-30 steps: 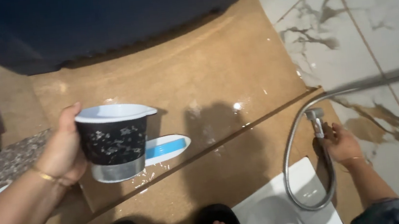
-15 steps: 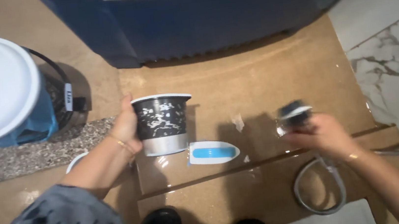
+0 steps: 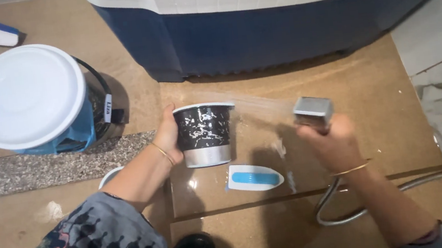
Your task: Scrubbing and rinsing plastic jugs and a wall in a bathroom setting.
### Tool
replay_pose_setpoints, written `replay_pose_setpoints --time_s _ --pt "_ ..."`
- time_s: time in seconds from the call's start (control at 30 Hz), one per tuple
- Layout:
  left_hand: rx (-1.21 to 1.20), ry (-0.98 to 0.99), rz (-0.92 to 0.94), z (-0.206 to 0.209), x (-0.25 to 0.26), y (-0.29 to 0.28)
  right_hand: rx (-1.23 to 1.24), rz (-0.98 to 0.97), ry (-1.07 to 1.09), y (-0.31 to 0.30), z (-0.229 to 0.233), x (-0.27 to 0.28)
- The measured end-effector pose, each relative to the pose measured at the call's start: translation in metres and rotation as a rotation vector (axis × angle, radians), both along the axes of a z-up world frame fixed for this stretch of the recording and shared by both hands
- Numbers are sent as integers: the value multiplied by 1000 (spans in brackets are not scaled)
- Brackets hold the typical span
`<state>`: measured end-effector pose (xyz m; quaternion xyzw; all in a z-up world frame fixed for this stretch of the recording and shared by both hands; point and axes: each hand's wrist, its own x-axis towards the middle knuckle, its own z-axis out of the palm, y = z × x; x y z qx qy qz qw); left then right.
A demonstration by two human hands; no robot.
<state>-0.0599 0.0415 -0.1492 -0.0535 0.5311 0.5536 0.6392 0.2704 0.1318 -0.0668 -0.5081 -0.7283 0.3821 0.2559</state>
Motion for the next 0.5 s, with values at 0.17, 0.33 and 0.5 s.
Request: replay_pose_setpoints --time_s 0.17,0.33,0.5 --pt "40 80 -55 -23 -10 -3 -39 178 11 0 -6 38" --pt "515 615 -265 24 11 -16 -89 99 58 -8 -10 40" --pt "235 1760 -805 44 23 -12 -120 172 93 -7 -25 33"
